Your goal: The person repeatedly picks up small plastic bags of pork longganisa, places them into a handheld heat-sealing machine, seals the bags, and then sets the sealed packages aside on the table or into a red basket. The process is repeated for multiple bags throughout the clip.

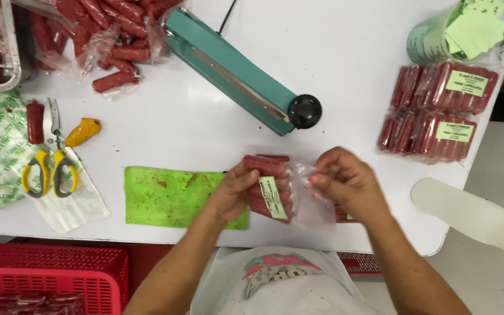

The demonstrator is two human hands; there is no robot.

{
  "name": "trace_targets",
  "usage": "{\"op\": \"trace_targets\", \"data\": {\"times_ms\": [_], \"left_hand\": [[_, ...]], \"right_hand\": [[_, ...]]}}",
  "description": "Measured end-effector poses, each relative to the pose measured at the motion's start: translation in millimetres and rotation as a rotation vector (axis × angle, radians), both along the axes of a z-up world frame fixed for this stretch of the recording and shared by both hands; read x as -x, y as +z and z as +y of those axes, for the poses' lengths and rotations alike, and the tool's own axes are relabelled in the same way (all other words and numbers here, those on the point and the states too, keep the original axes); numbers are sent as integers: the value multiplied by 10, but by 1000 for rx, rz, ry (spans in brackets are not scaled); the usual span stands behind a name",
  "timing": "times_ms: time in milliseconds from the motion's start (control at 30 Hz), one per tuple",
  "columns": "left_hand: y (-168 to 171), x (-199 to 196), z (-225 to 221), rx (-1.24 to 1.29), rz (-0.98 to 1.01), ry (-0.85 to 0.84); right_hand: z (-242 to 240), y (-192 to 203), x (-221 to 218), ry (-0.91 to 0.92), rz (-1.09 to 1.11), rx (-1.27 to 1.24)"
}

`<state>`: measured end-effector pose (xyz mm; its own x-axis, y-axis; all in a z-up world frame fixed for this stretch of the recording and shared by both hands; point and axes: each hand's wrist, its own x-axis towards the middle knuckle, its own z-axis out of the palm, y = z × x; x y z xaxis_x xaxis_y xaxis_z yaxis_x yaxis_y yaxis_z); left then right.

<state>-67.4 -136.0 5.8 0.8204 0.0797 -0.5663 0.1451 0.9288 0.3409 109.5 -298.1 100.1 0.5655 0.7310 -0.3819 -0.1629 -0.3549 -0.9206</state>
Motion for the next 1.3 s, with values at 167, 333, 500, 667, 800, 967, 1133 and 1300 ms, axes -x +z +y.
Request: {"op": "trace_targets", "data": {"times_ms": [167, 333, 500, 667, 800, 967, 1133, 1300], "left_hand": [[-292, -81, 524, 5, 230, -154], [-363, -592, 867, -35, -110, 248], [-366, -604, 1081, -2, 104, 503], [-322, -605, 1214, 47, 190, 500], [-361, -603, 1203, 56, 194, 515], [-362, -587, 1189, 70, 180, 508], [-392, -556, 1231, 40, 87, 454], [-535, -526, 1224, 47, 77, 425]], "right_hand": [[300, -74, -436, -61, 165, 201], [871, 161, -582, -298, -431, -100], [1444, 316, -309, 88, -947, 289], [1456, -131, -308, 216, -1057, 501], [1409, -506, -311, 125, -1032, 475], [1380, -639, -342, 94, -1037, 413], [1315, -810, -372, 71, -1090, 394], [1318, -805, -385, 72, -1099, 370]]}}
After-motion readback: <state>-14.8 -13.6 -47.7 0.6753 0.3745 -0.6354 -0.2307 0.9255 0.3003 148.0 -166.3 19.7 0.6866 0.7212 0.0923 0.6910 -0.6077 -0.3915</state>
